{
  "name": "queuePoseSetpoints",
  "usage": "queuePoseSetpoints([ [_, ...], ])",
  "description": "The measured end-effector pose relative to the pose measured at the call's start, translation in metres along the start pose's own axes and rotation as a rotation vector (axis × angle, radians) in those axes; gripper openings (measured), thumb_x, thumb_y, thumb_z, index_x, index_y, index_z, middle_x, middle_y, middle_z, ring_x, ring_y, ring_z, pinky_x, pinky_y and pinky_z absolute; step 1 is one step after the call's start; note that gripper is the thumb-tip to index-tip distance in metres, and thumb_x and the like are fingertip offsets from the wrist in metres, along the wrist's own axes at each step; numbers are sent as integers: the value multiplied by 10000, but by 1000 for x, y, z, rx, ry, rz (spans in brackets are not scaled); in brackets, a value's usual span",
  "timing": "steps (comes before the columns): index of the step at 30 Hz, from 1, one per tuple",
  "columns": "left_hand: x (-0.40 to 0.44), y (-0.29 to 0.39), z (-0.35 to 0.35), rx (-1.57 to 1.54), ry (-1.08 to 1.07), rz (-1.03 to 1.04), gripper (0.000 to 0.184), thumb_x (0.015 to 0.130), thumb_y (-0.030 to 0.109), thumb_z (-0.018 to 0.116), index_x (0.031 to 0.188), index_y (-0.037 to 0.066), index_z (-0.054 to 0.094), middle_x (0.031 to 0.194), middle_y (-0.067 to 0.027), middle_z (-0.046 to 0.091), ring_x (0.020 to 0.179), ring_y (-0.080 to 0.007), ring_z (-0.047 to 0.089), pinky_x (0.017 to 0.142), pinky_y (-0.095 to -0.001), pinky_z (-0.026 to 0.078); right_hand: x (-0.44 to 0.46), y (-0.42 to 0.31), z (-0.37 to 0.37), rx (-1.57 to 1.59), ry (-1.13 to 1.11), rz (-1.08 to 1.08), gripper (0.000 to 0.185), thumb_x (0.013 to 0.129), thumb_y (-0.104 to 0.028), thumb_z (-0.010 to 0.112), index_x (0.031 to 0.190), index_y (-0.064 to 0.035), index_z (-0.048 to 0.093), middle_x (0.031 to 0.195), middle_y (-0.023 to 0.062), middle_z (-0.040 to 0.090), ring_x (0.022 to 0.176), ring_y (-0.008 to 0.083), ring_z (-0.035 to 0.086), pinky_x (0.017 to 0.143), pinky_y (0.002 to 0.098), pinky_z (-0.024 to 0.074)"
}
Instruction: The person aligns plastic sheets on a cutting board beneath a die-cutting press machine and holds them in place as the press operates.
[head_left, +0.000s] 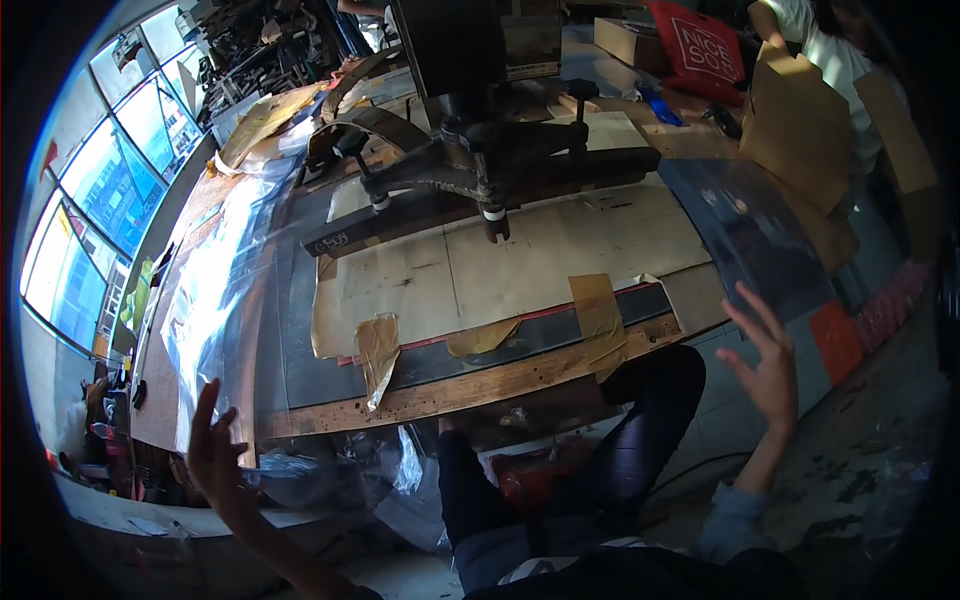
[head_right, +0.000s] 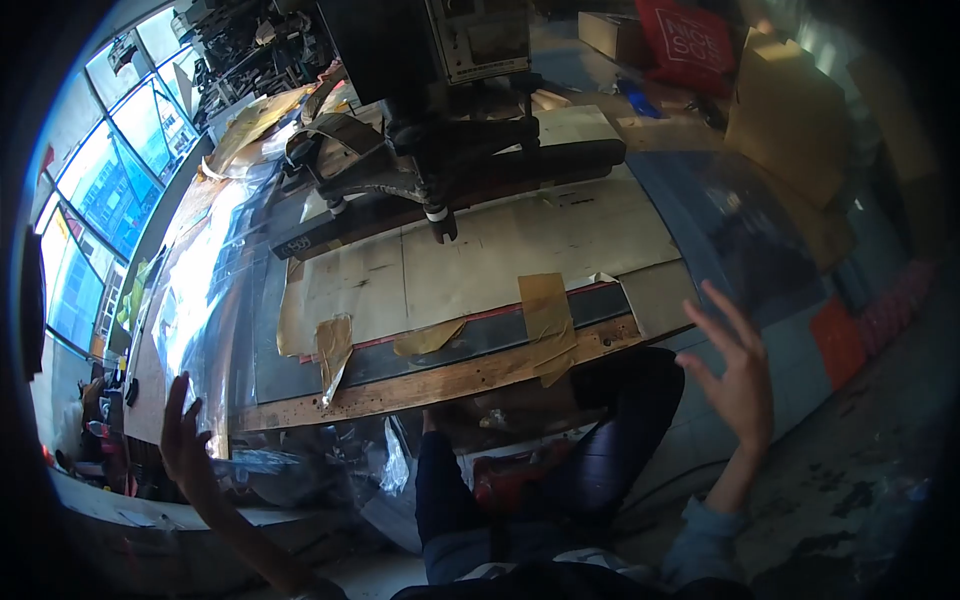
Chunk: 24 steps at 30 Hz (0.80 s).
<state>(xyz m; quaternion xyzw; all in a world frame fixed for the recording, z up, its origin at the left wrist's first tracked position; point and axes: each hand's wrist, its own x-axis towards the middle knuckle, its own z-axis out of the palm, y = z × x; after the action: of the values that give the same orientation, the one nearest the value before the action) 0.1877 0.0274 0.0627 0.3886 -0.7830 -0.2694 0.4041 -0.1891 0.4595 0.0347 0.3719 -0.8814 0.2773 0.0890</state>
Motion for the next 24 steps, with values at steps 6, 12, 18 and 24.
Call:
queuePoseSetpoints([
  [6, 90, -86, -102, 35, -87, -171, 478, 904, 264, 586, 1364, 139, 541, 1381, -16, 546, 1257, -183, 510, 1041, -394, 362, 96, 90, -3, -98, -53, -25, 349, 864, -183, 676, 1166, -13, 641, 1242, 156, 611, 1223, 326, 532, 1024, 401, 420],
  [12, 222, -275, -184, 540, -403, -117, 456, 890, 183, 578, 1329, 73, 526, 1363, -115, 542, 1245, -259, 515, 1044, -443, 374, 240, 153, 65, -201, -58, -330, 346, 901, -153, 589, 1217, -12, 584, 1234, 196, 577, 1169, 369, 538, 999, 423, 422],
  [18, 169, -120, 0, 1079, 85, 155, 416, 952, 290, 556, 1352, 186, 503, 1492, -157, 379, 1367, -373, 363, 1119, -587, 241, 256, 147, 102, -253, 51, -224, 303, 907, -104, 495, 1179, 21, 546, 1204, 217, 551, 1138, 393, 527, 964, 450, 429],
  [24, 2, 29, 169, 612, -27, 415, 383, 873, 181, 660, 1246, 254, 618, 1413, -24, 503, 1309, -221, 479, 1157, -580, 173, 251, 136, 101, -174, 138, -312, 209, 892, -114, 534, 1050, -3, 613, 1023, 191, 613, 1004, 410, 570, 847, 448, 462],
])
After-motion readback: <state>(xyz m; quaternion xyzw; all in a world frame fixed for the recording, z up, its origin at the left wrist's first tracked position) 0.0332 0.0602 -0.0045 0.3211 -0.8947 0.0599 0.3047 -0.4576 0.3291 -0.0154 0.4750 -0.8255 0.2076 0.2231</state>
